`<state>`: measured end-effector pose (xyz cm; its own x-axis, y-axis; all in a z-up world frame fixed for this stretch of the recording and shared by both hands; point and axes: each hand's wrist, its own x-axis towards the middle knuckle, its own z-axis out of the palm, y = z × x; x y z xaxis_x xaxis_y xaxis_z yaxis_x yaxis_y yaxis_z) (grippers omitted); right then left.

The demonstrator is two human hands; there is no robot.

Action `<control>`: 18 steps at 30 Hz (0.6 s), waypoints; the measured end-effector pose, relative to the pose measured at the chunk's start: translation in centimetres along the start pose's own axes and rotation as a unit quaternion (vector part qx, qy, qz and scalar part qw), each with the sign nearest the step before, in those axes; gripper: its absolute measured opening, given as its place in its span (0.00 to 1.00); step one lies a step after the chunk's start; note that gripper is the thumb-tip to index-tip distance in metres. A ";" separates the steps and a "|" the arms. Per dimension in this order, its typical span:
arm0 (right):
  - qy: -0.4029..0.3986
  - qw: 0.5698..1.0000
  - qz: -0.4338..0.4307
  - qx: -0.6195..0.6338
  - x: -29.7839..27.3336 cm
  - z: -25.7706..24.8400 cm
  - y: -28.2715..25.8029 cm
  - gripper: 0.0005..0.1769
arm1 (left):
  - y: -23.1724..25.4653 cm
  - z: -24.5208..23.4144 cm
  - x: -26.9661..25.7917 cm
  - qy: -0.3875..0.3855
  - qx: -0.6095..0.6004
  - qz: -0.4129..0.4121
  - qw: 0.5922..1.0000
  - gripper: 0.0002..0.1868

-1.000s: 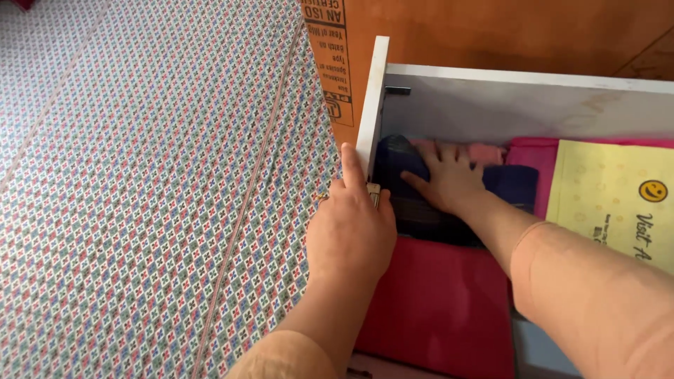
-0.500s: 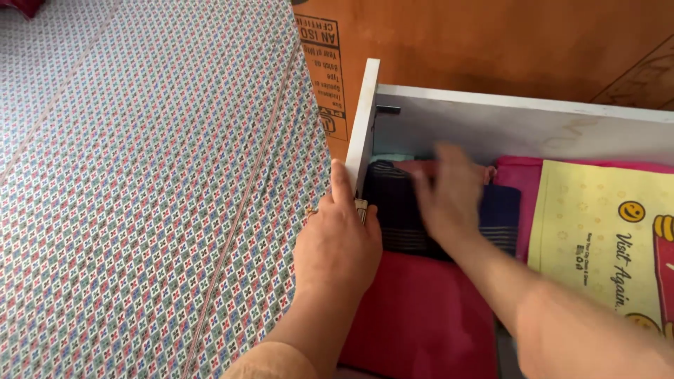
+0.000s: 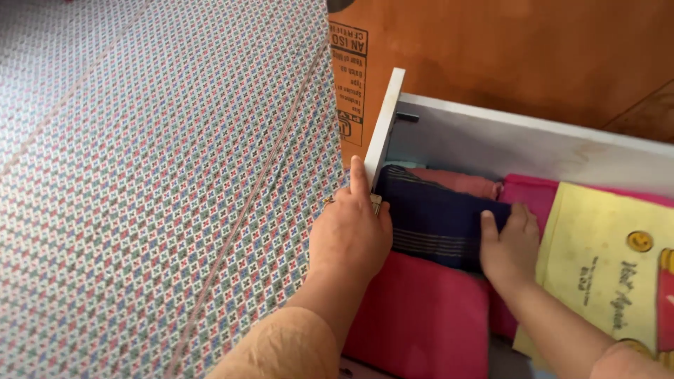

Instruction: Fold multiple items of clothing and scarves and place them into a dresser drawer.

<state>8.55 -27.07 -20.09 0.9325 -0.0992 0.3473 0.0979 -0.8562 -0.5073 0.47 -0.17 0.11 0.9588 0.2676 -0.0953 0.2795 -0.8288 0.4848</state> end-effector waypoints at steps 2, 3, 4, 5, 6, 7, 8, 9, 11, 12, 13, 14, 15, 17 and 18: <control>-0.002 0.999 -0.013 0.029 0.9 -0.9 -2.0 0.36 | -0.3 0.4 0.1 0.007 -0.005 -0.001 1.000 0.43; -0.001 0.998 -0.021 0.060 1.5 -1.3 -3.1 0.36 | -0.4 0.6 0.2 0.013 -0.005 0.002 1.000 0.42; 0.001 0.998 -0.029 0.057 1.8 -2.1 -4.3 0.36 | -0.5 1.0 0.4 0.018 -0.012 0.001 1.000 0.42; -0.010 0.996 -0.022 0.080 1.9 -2.9 -5.7 0.35 | -0.9 1.2 0.2 0.040 -0.033 0.010 0.999 0.43; -0.021 0.994 -0.015 0.103 1.9 -3.9 -7.3 0.34 | -1.1 1.3 0.0 0.062 -0.053 0.020 0.996 0.44; -0.021 0.994 -0.023 0.102 1.7 -3.8 -7.8 0.34 | -1.2 1.4 0.0 0.068 -0.058 0.018 0.996 0.44; -0.008 0.992 -0.048 0.113 1.7 -3.8 -8.3 0.34 | -1.3 1.3 0.0 0.064 -0.089 0.023 0.994 0.42; 0.009 0.990 -0.072 0.124 1.8 -3.8 -8.8 0.34 | -1.2 1.1 0.3 0.061 -0.118 0.033 0.991 0.41; -0.027 0.989 -0.044 0.136 1.5 -6.8 -13.0 0.34 | -1.4 0.8 0.6 0.006 -0.138 -0.014 0.990 0.40; -0.068 0.987 -0.012 0.148 1.4 -8.3 -15.1 0.34 | -1.5 0.6 0.8 -0.054 -0.155 -0.063 0.985 0.40; -0.063 0.986 -0.022 0.153 1.8 -8.4 -16.1 0.34 | -1.9 0.1 0.5 -0.042 -0.156 -0.061 0.985 0.40; -0.066 0.986 -0.043 0.150 2.1 -8.5 -17.2 0.32 | -2.3 -0.4 0.2 -0.048 -0.175 -0.088 0.979 0.40; -0.067 0.985 -0.063 0.148 2.5 -8.5 -18.4 0.30 | -2.7 -1.0 0.1 -0.053 -0.193 -0.113 0.973 0.41; -0.093 0.971 -0.082 0.204 4.1 -8.2 -22.0 0.27 | -3.9 -3.9 -0.8 0.007 -0.208 -0.102 0.973 0.37; -0.126 0.955 -0.093 0.253 4.7 -8.2 -23.7 0.25 | -4.4 -5.1 -1.5 0.054 -0.221 -0.095 0.969 0.34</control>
<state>7.73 -11.40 0.06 0.9301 0.2108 0.3007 0.3667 -0.4868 -0.7928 -2.46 5.60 2.56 0.8741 0.4654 -0.1392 0.3789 -0.4738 0.7949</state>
